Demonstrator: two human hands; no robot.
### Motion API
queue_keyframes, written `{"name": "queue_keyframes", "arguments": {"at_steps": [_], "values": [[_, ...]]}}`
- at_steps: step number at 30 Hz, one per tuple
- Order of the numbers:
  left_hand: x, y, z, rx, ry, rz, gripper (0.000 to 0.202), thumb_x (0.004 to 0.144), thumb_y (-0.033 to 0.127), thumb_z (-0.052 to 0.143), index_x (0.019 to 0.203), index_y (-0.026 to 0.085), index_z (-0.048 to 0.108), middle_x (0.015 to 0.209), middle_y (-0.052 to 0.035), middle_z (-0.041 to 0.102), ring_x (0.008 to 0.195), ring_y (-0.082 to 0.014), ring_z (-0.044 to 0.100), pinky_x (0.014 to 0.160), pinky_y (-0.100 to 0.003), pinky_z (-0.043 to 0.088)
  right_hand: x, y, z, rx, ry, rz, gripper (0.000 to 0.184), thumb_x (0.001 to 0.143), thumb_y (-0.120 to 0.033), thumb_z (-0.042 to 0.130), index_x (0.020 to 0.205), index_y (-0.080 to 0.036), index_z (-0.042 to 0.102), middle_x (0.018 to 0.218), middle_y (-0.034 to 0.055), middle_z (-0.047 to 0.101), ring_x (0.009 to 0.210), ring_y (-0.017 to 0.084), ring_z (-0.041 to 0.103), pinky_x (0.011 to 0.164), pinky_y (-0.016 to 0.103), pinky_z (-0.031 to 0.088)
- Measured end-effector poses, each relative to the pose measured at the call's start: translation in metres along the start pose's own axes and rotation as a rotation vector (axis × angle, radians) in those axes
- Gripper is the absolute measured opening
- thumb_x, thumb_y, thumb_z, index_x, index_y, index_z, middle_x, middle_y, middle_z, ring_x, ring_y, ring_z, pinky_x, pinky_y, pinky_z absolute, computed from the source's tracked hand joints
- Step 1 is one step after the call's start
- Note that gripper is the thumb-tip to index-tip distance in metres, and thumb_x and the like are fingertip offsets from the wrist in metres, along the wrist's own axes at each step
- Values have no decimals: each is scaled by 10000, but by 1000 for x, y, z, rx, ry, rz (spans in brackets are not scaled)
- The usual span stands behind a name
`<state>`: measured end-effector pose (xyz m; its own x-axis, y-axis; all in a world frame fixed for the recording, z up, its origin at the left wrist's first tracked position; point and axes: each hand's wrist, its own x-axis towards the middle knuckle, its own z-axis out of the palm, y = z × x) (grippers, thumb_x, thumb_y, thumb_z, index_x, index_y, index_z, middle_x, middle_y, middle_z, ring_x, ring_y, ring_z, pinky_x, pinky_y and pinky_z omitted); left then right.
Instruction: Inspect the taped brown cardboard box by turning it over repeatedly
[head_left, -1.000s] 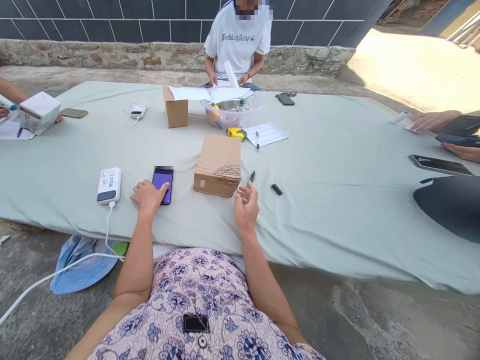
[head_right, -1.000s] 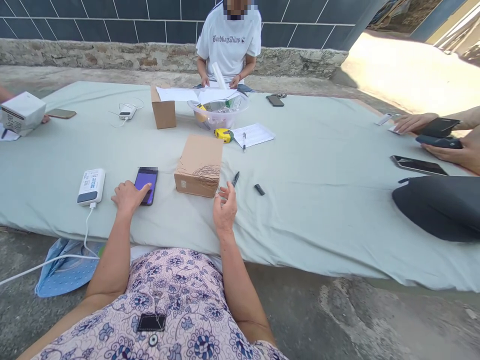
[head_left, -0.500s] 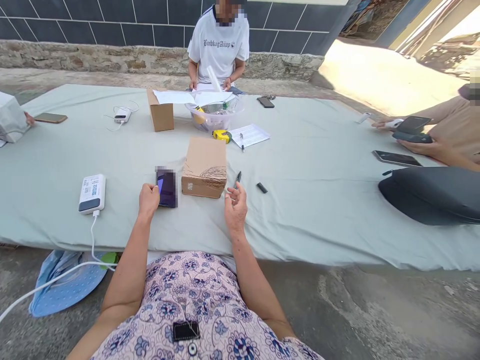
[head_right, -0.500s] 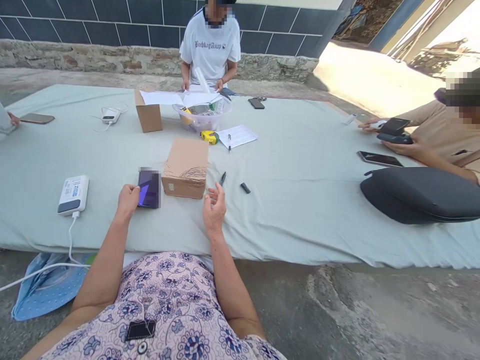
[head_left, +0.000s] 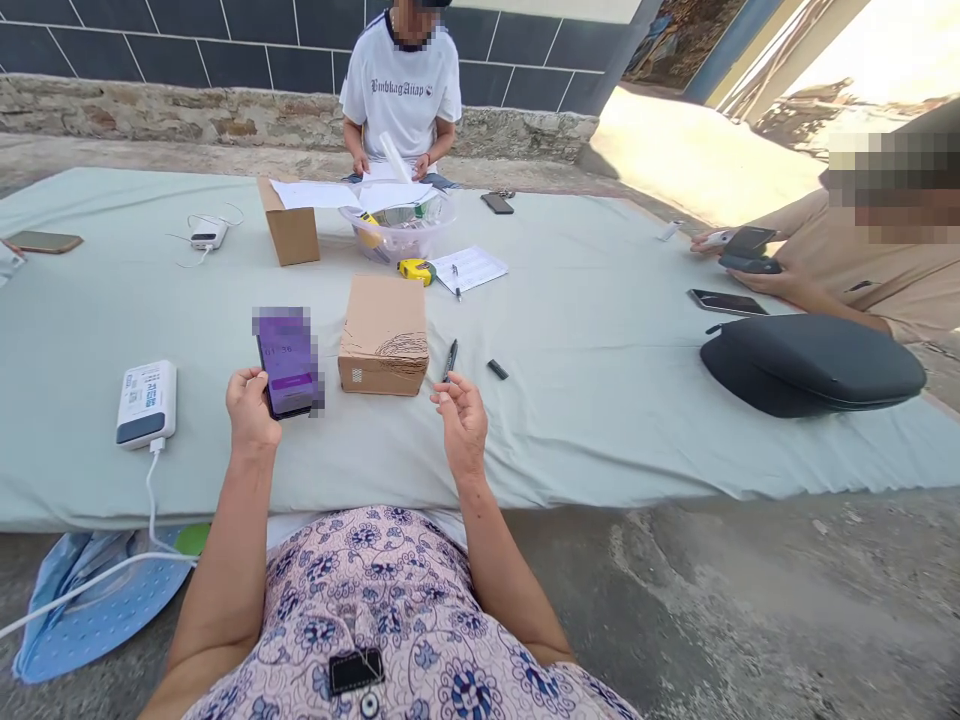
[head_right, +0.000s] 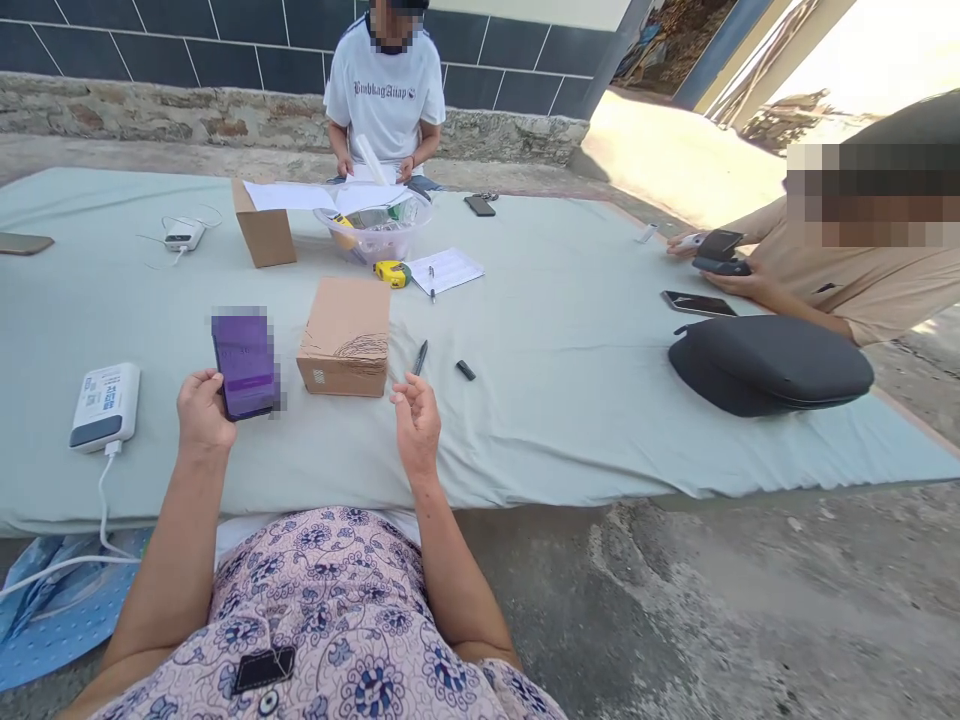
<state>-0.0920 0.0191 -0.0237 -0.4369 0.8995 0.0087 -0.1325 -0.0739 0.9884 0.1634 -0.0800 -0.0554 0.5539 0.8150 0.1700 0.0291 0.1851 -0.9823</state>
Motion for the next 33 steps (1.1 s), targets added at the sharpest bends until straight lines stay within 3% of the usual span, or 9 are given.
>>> {"name": "queue_keyframes", "arguments": {"at_steps": [3,6,10,13,16,21,28,33], "values": [[-18,21,4,-173,-93,23,246,681,334,624,847,229,476,742,20,585,652,-137,583,588,-241,461,-6,-9,-2,28,-69,26,375,902,-457,554,1178,-207,591,1024,63,713,840,128,678,782,278,538],[-45,36,18,-305,-223,-40,283,630,305,656,850,225,498,753,18,608,635,-133,572,568,-237,451,-11,-13,-3,56,-232,62,443,903,-541,562,1201,-214,588,1055,71,710,845,131,690,743,261,538],[-81,31,44,-377,-340,-160,279,628,312,667,827,226,492,702,38,586,572,-115,530,578,-243,454,-16,-15,-5,69,-524,138,610,879,-661,564,1308,-229,543,1103,89,696,836,142,695,672,249,539],[-98,17,57,-393,-384,-229,269,633,302,644,820,230,464,680,47,555,561,-112,521,555,-234,435,-20,-18,-7,69,-637,197,679,825,-640,662,1353,-246,495,1087,79,689,813,145,687,614,236,526],[-106,8,61,-379,-405,-261,248,651,290,620,814,232,442,666,53,519,551,-105,501,534,-223,406,-25,-21,-6,79,-682,272,645,774,-530,760,1294,-244,508,1055,65,694,803,143,681,595,227,516],[-109,2,63,-357,-410,-288,233,640,284,601,799,235,438,643,57,488,535,-102,463,508,-220,370,-27,-22,-2,86,-675,319,485,742,-406,782,1129,-214,559,1045,63,705,764,128,663,595,233,517],[-110,3,63,-364,-372,-301,236,606,280,599,780,229,447,643,57,498,538,-95,451,505,-214,371,-27,-26,-3,99,-689,335,490,728,-364,799,1132,-208,569,1030,57,709,770,123,662,596,222,524],[-105,7,59,-375,-362,-270,227,623,285,599,788,230,453,664,51,513,554,-103,488,521,-222,396,-27,-26,-5,116,-757,297,599,743,-399,822,1259,-239,563,1192,82,686,935,157,677,722,262,580]]}}
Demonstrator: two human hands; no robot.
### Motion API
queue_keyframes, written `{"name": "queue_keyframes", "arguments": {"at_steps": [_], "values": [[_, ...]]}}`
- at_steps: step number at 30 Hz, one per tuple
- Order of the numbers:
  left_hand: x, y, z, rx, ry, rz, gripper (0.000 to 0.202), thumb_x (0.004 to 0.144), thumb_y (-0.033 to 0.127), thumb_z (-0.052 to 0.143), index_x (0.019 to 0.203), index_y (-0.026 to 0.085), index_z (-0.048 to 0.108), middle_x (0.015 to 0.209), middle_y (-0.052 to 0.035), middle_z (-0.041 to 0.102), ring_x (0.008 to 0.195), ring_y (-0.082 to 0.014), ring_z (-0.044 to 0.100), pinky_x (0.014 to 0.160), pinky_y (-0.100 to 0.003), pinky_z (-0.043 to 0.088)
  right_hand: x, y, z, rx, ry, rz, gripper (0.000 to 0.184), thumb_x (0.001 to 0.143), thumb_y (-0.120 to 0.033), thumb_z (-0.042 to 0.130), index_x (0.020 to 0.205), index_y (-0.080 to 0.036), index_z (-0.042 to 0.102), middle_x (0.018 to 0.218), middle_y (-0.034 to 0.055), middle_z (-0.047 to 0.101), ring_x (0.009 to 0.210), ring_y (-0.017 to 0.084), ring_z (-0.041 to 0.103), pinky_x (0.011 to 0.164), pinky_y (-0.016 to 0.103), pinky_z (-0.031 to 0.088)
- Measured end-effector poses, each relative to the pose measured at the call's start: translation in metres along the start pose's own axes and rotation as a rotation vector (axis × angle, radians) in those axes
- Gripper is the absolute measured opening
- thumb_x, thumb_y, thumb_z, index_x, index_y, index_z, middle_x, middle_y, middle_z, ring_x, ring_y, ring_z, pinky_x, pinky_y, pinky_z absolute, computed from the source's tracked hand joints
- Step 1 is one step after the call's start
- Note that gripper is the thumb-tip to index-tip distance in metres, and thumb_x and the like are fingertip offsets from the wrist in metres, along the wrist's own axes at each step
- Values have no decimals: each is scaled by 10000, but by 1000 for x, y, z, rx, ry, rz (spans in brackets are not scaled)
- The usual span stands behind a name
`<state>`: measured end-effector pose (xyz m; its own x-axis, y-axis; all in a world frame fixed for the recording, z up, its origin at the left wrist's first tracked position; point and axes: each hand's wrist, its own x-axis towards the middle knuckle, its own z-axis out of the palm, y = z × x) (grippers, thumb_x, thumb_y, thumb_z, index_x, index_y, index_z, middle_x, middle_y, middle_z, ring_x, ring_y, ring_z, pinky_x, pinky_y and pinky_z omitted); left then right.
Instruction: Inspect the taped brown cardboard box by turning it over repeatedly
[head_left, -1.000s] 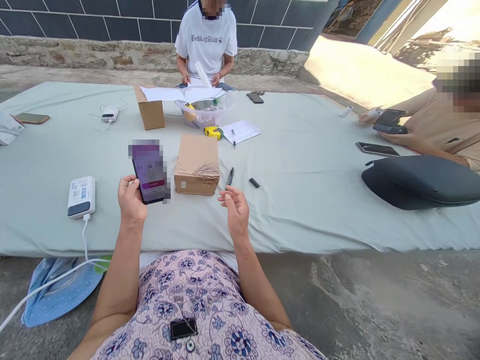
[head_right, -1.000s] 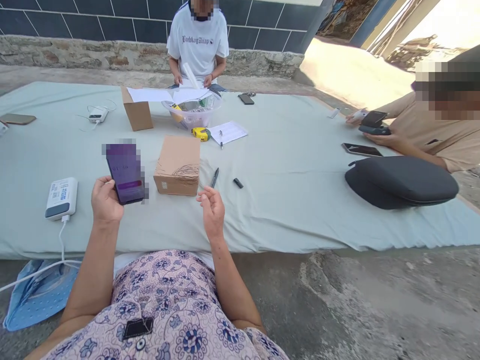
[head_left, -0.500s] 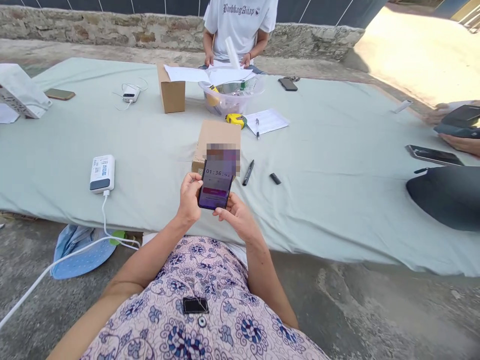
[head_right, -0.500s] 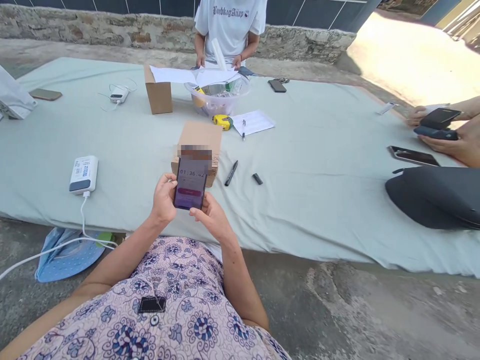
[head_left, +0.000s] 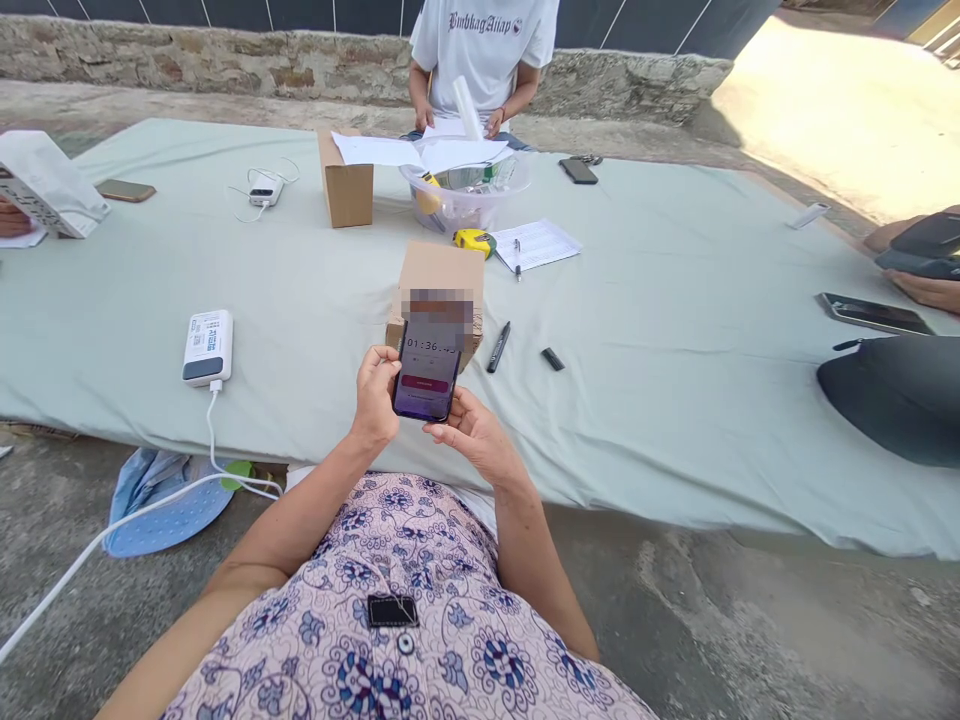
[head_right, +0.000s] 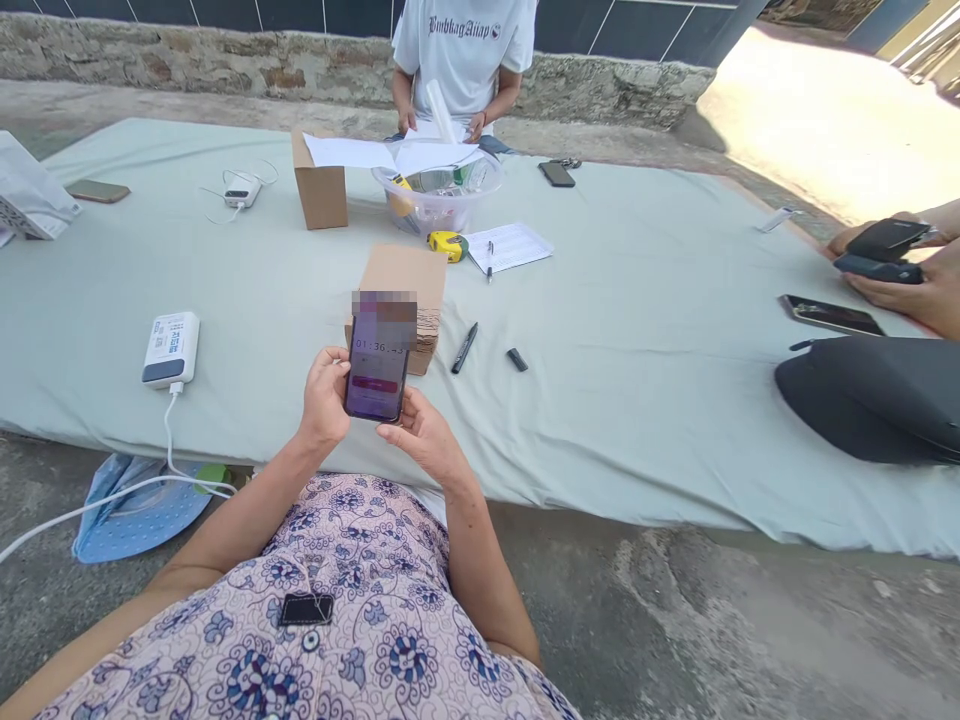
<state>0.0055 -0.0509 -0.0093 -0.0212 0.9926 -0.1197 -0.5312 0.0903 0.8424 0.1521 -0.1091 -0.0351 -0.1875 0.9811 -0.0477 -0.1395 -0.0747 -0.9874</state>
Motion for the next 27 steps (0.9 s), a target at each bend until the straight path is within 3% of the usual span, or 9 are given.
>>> {"name": "queue_keyframes", "arguments": {"at_steps": [5,11,19,23,27], "values": [[14,13,-14,23,63,102,225,647,294,592,802,232,442,696,44,529,564,-108,512,552,-228,424,0,7,-6,-53,-15,39,666,763,-429,806,1347,-258,535,1131,71,686,875,137,679,788,296,590],[39,34,-44,114,251,204,179,641,278,538,776,234,428,654,48,466,539,-107,452,508,-220,369,3,15,-15,-158,72,74,571,816,-438,725,1325,-237,559,1122,80,714,910,143,686,815,304,562],[72,44,-100,497,535,141,101,706,192,470,729,229,379,660,63,336,556,-90,321,530,-215,289,12,22,-38,-244,267,66,608,783,-509,698,1287,-191,580,1053,94,735,861,165,687,737,307,535],[82,47,-117,638,576,90,132,773,218,481,745,240,354,671,66,332,574,-100,341,561,-229,314,21,27,-47,-286,395,39,634,755,-534,682,1262,-163,597,1035,95,733,843,162,673,746,315,530],[80,52,-118,829,542,70,71,826,289,530,858,241,489,691,48,418,635,-145,449,648,-271,404,31,29,-50,-338,541,-1,601,751,-510,652,1250,-176,610,1085,96,719,846,161,659,785,338,524]]}}
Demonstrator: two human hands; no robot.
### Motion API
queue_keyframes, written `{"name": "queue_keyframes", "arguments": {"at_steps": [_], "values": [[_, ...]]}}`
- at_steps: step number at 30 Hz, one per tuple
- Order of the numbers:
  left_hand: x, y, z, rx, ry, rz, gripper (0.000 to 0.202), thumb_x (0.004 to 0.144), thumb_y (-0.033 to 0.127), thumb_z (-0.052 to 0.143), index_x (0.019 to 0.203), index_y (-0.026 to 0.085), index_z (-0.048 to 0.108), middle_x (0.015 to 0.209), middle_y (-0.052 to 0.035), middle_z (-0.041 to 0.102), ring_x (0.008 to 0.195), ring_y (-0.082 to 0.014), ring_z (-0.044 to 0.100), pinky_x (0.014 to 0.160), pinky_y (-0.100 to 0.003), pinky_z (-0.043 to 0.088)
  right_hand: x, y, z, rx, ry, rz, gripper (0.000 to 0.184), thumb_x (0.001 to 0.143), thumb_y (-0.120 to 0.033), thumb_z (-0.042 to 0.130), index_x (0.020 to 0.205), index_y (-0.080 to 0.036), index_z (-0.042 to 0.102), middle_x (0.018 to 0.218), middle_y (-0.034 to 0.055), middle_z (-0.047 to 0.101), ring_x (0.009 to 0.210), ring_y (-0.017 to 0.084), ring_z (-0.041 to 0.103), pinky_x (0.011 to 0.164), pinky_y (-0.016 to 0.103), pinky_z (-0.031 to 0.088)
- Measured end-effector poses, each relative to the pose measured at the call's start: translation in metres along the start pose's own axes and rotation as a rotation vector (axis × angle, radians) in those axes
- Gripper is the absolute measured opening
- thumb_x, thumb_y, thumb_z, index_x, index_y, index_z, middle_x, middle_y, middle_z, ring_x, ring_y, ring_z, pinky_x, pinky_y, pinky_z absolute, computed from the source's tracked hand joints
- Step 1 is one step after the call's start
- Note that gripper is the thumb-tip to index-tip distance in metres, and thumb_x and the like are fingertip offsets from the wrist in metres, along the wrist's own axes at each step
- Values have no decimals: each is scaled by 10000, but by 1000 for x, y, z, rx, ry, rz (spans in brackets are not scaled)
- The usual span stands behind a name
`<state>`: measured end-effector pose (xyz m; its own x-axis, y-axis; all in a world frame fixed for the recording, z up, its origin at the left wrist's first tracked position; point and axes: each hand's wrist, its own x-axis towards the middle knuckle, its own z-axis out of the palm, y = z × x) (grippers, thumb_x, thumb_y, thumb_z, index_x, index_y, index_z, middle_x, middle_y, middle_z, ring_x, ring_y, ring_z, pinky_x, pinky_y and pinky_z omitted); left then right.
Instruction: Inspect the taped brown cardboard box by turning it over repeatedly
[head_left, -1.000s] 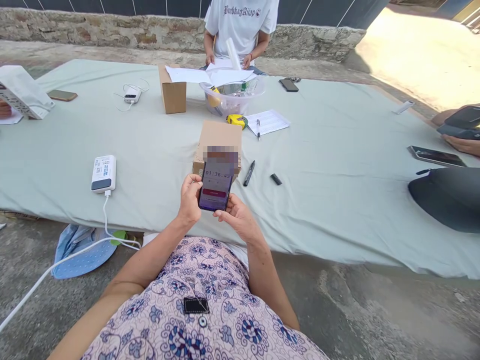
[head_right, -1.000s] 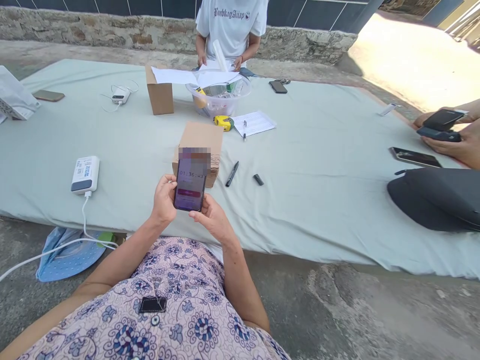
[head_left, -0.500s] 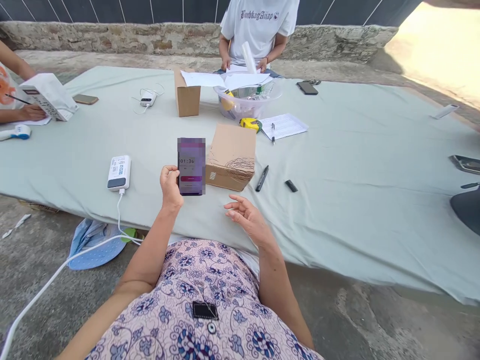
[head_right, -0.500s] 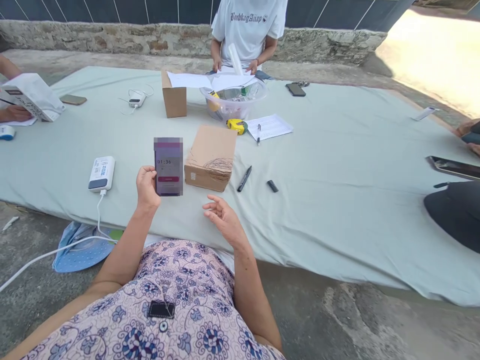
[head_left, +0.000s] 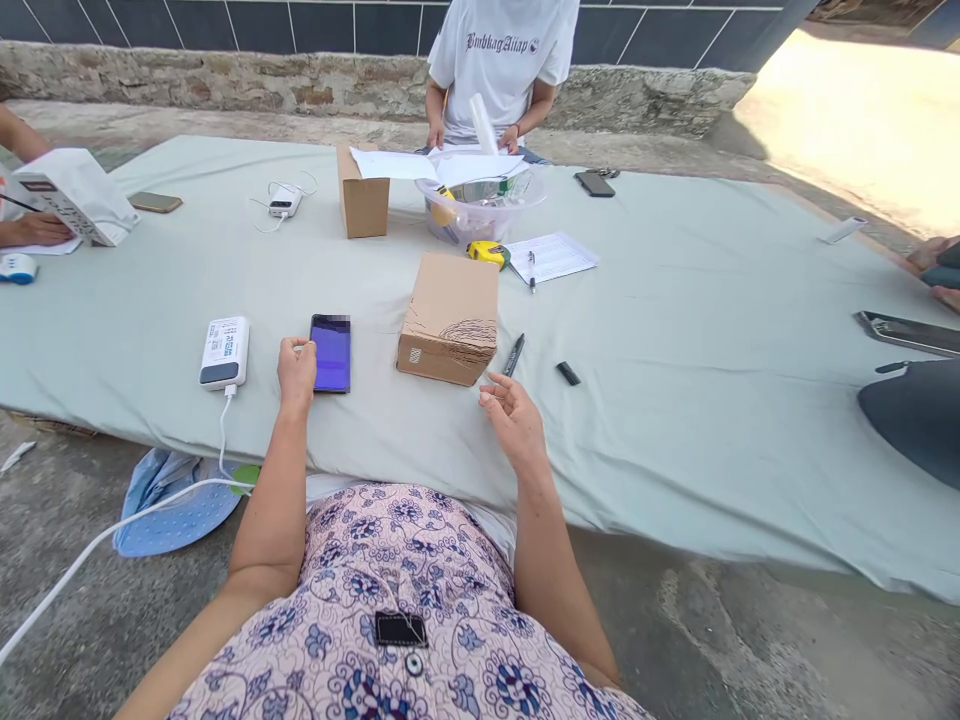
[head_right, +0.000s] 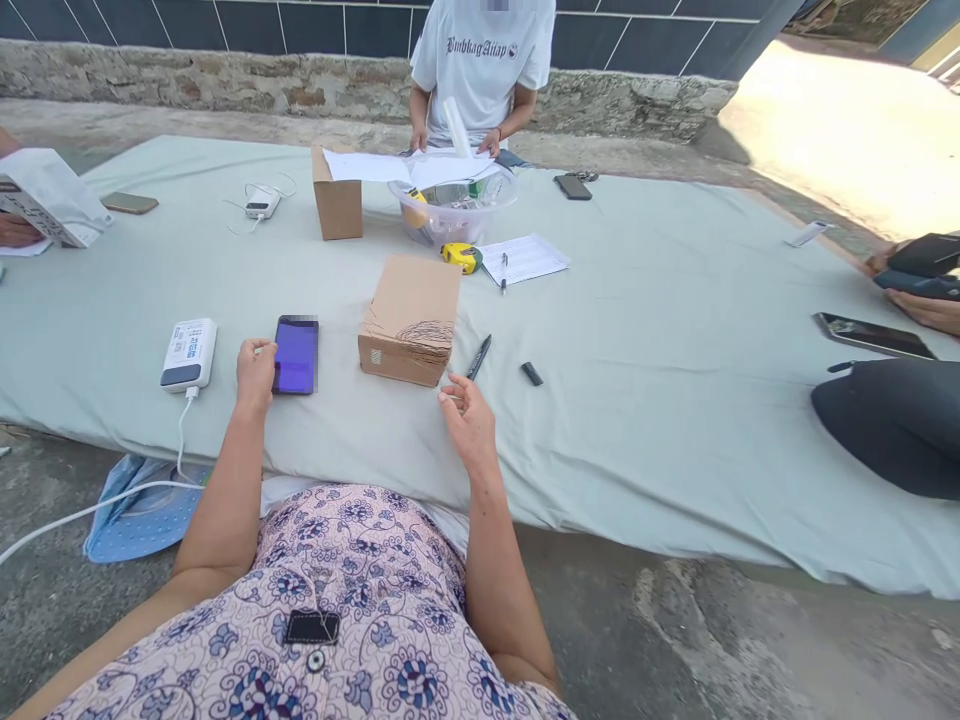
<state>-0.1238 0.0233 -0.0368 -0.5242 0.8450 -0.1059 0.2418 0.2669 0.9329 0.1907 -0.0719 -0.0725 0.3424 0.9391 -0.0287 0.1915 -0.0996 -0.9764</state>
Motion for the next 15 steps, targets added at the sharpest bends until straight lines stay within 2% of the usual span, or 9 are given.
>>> {"name": "queue_keyframes", "arguments": {"at_steps": [3,5,7,8,9,10,11,13,15], "values": [[-12,7,0,124,-52,52,169,828,325,597,966,230,580,798,-17,567,835,-232,588,852,-378,477,6,0,5,-17,59,-34,565,765,-486,626,1248,-193,608,1121,99,711,859,167,663,803,348,532],[-24,15,2,263,-49,133,254,827,323,625,1051,204,617,1034,-121,647,1101,-323,595,1016,-489,436,9,3,9,2,76,-61,547,771,-478,613,1232,-185,606,1084,100,718,838,170,668,794,350,546],[-34,27,4,505,28,306,358,852,327,609,1176,175,624,1344,-218,566,1352,-393,462,1107,-582,364,12,8,13,37,106,-100,520,775,-468,600,1204,-174,608,1019,94,727,821,172,676,790,350,561],[-40,35,3,572,71,384,392,858,323,605,1215,162,622,1425,-236,515,1402,-405,417,1124,-600,348,12,10,15,55,127,-119,500,779,-461,595,1187,-172,613,982,88,730,814,173,680,790,349,567],[-46,45,0,576,71,439,405,863,318,599,1233,154,624,1423,-233,527,1376,-396,455,1115,-591,371,12,12,16,67,150,-136,479,783,-453,592,1170,-171,618,946,80,733,804,173,684,789,345,571],[-53,54,-5,518,8,478,391,872,316,587,1225,154,636,1333,-209,602,1263,-360,561,1068,-548,436,12,14,17,74,172,-150,458,788,-441,590,1156,-171,623,914,71,734,791,171,687,787,340,573],[-62,64,-13,402,-119,517,360,888,334,571,1194,164,654,1181,-163,681,1085,-299,654,984,-479,507,12,15,18,78,192,-161,438,792,-427,586,1146,-172,627,886,62,735,772,167,689,781,334,575],[-90,80,-37,117,-516,691,328,916,435,567,1110,204,696,917,-81,722,820,-211,679,789,-361,564,11,16,20,86,221,-183,405,805,-398,573,1136,-172,630,844,44,734,734,158,688,763,319,576],[-126,84,-72,-85,-943,987,343,903,536,600,972,235,751,791,-66,709,720,-189,656,670,-322,553,9,15,20,95,241,-205,378,815,-380,560,1123,-175,633,818,31,732,697,147,681,736,301,570]]}}
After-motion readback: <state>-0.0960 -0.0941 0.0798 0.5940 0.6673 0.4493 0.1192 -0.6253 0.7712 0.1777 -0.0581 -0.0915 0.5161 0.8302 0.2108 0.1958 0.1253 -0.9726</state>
